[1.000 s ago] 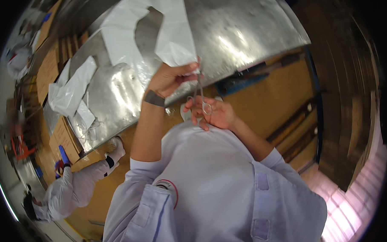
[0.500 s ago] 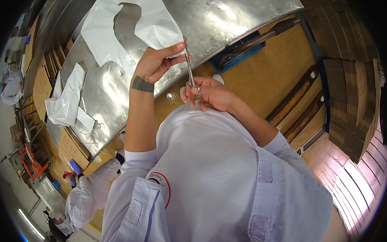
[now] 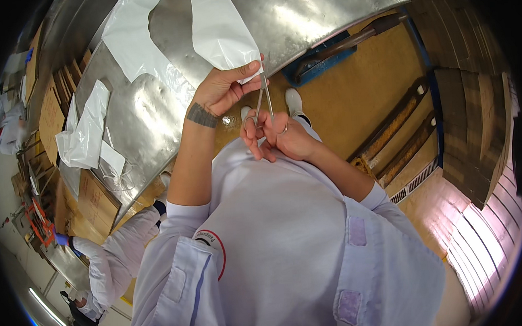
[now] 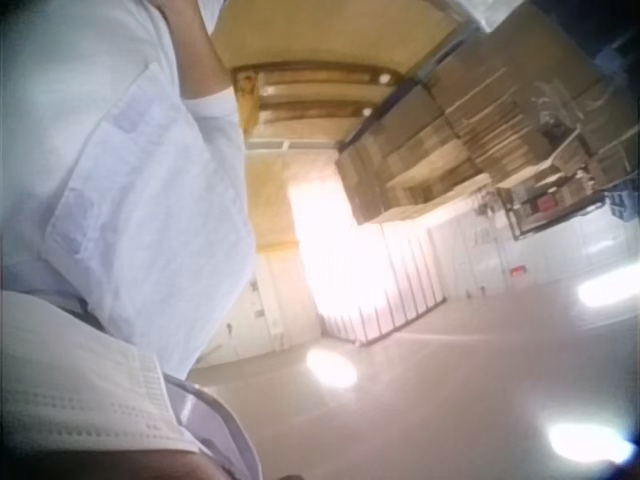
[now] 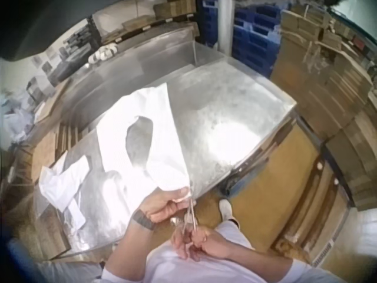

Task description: The person writes on a document, then cuts a large white plastic sheet on a stainless steel table using scissors, and finally tapes a cardboard box with packing tape. Other workers in white uniforms are visible nearby.

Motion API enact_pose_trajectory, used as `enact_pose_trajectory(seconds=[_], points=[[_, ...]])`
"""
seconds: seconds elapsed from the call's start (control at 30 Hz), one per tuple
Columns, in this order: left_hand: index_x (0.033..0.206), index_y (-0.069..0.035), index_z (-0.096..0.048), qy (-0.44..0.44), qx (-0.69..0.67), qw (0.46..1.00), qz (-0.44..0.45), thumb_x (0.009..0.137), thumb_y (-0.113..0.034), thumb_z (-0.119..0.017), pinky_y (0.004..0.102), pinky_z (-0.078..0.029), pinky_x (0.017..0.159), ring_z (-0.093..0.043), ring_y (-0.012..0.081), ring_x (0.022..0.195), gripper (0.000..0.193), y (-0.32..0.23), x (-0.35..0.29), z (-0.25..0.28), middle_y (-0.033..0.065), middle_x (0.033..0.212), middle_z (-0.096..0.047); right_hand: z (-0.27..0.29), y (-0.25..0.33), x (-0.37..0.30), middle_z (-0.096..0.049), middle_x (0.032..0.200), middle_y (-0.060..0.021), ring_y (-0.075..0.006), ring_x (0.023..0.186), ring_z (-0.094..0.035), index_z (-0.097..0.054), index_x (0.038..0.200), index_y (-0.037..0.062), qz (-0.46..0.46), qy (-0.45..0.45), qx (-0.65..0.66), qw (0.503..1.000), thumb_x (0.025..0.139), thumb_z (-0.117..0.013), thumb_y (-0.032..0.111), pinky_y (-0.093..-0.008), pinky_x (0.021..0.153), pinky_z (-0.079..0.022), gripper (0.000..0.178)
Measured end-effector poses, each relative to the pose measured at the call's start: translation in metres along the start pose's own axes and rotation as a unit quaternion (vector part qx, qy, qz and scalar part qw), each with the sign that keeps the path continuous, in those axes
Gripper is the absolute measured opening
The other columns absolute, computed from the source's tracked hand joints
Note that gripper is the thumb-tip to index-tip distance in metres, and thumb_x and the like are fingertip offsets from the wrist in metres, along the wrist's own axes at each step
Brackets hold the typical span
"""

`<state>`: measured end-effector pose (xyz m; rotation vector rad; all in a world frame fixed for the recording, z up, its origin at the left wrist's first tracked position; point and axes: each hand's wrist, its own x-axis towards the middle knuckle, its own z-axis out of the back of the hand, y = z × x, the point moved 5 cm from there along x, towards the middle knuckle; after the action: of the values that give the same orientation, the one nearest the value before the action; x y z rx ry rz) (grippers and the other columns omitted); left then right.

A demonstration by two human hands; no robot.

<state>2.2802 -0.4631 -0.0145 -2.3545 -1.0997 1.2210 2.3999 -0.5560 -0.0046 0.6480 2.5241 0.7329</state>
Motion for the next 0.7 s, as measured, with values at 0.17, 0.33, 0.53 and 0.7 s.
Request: enact_pose_trajectory(seconds=[0.17, 0.33, 0.53, 0.7], points=[[0.114, 0.002, -0.058, 0.023, -0.003, 0.999, 0.025, 0.083, -0.001, -0.073, 0.0357, -0.062, 0.081, -0.067, 0.02, 0.09, 0.035, 0.01, -0.01, 0.017, 0.0117, 0.108, -0.066, -0.022, -0.028, 0.007, -0.052, 0.091, -0.0043, -0.0141, 0.065, -0.059, -0.048, 0.095, 0.0093, 0.051, -0.025, 0.016, 0.998, 0.072, -0.041, 0.085, -0.0218, 0.042, -0.038, 0.08], [0.115, 0.003, -0.055, 0.047, -0.025, 0.996, 0.071, 0.087, -0.002, -0.069, 0.0439, -0.056, 0.094, -0.065, 0.0172, 0.087, 0.032, 0.028, -0.014, 0.036, 0.0074, 0.107, -0.063, -0.035, -0.049, 0.008, -0.052, 0.088, -0.0041, -0.0134, 0.057, -0.056, -0.048, 0.092, 0.0097, 0.086, -0.068, 0.037, 0.993, 0.076, -0.04, 0.081, -0.0221, 0.04, -0.036, 0.074], [0.111, 0.003, -0.056, 0.047, -0.021, 0.993, 0.111, 0.088, -0.004, -0.068, 0.0491, -0.049, 0.103, -0.062, 0.0153, 0.082, 0.026, 0.033, -0.024, 0.048, 0.0051, 0.103, -0.062, -0.04, -0.07, 0.011, -0.055, 0.085, -0.0069, -0.0134, 0.05, -0.056, -0.051, 0.088, 0.0068, 0.144, -0.084, 0.11, 0.98, 0.095, -0.044, 0.059, -0.0221, 0.037, -0.035, 0.053], [0.111, 0.004, -0.057, 0.014, 0.002, 0.995, 0.096, 0.088, -0.007, -0.069, 0.0489, -0.048, 0.105, -0.061, 0.0149, 0.081, 0.027, 0.027, -0.036, 0.046, 0.0048, 0.097, -0.062, -0.048, -0.072, 0.017, -0.056, 0.086, -0.0105, -0.0139, 0.042, -0.053, -0.05, 0.089, 0.0056, 0.157, -0.059, 0.151, 0.974, 0.101, -0.044, 0.047, -0.0226, 0.037, -0.035, 0.043]])
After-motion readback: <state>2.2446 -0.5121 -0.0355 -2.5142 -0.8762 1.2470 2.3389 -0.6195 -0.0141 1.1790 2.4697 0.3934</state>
